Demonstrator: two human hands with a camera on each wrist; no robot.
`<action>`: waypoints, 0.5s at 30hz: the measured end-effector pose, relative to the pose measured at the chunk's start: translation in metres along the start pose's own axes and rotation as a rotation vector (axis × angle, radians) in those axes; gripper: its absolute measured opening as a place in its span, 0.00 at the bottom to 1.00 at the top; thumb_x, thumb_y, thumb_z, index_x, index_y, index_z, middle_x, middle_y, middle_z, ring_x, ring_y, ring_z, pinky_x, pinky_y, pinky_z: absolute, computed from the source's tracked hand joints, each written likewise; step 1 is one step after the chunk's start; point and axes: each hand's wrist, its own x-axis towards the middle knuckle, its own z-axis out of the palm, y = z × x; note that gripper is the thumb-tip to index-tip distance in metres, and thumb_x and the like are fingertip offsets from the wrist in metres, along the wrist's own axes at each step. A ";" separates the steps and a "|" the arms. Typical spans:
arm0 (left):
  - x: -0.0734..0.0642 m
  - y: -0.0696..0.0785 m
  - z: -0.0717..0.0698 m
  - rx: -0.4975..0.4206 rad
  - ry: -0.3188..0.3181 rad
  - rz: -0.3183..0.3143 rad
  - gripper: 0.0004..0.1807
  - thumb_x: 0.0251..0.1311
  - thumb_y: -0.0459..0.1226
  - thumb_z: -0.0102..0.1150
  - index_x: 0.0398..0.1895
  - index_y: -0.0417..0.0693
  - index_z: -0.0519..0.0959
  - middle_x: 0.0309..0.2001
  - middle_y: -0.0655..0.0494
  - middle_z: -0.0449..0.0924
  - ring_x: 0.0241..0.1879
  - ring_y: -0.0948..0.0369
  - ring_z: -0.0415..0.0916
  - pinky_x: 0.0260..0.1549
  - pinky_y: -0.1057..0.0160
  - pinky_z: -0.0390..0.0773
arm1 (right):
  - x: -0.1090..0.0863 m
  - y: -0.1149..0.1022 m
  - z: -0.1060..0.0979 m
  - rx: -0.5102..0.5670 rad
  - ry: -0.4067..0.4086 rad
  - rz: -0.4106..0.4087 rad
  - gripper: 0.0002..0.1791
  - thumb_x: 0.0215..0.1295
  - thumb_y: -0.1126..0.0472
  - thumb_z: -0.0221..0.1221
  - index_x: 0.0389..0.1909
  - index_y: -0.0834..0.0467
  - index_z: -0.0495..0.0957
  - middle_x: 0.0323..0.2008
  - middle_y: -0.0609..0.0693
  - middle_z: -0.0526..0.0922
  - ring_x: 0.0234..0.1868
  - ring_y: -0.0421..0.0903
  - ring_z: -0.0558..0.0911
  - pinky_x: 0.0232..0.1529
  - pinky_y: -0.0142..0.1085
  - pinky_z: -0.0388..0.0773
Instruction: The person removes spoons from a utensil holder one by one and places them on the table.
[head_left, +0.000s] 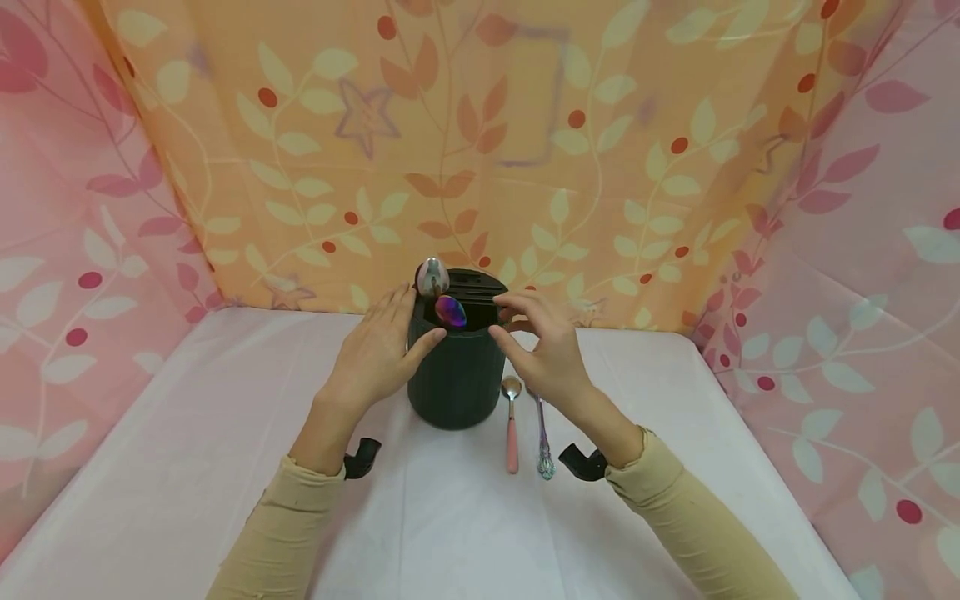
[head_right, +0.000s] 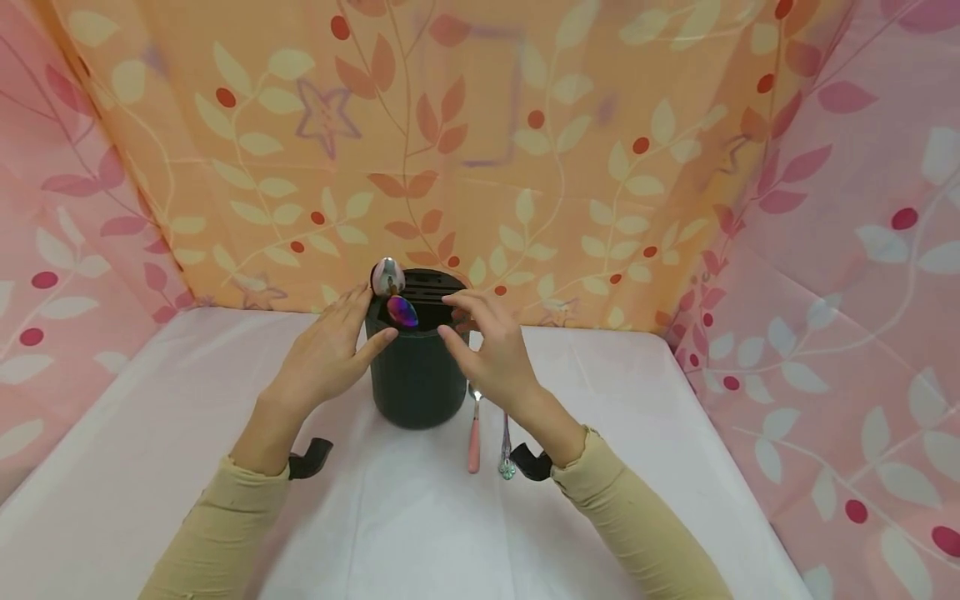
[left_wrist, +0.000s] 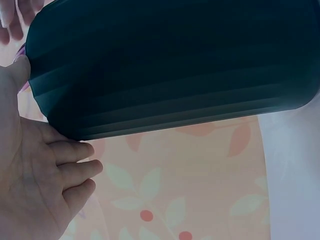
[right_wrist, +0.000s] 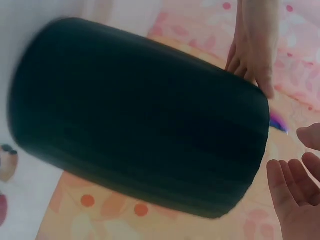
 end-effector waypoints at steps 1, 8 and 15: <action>0.000 0.000 0.000 0.001 0.000 0.001 0.51 0.62 0.68 0.32 0.74 0.39 0.47 0.73 0.43 0.48 0.73 0.49 0.44 0.70 0.47 0.48 | 0.002 0.002 0.004 -0.017 -0.002 -0.024 0.20 0.53 0.76 0.65 0.48 0.70 0.76 0.44 0.61 0.77 0.40 0.55 0.79 0.39 0.46 0.82; 0.001 -0.002 0.001 0.005 0.012 0.003 0.50 0.62 0.68 0.32 0.74 0.39 0.47 0.73 0.43 0.49 0.73 0.49 0.45 0.70 0.49 0.49 | 0.009 0.020 0.031 -0.070 -0.039 -0.031 0.19 0.57 0.66 0.66 0.50 0.63 0.77 0.48 0.53 0.77 0.40 0.46 0.80 0.40 0.35 0.81; 0.001 -0.002 0.001 0.003 0.013 0.011 0.50 0.62 0.69 0.32 0.74 0.39 0.47 0.73 0.43 0.49 0.73 0.48 0.45 0.69 0.48 0.50 | 0.014 0.020 0.041 -0.064 -0.060 -0.002 0.18 0.57 0.68 0.64 0.50 0.62 0.78 0.45 0.52 0.77 0.37 0.43 0.79 0.38 0.30 0.80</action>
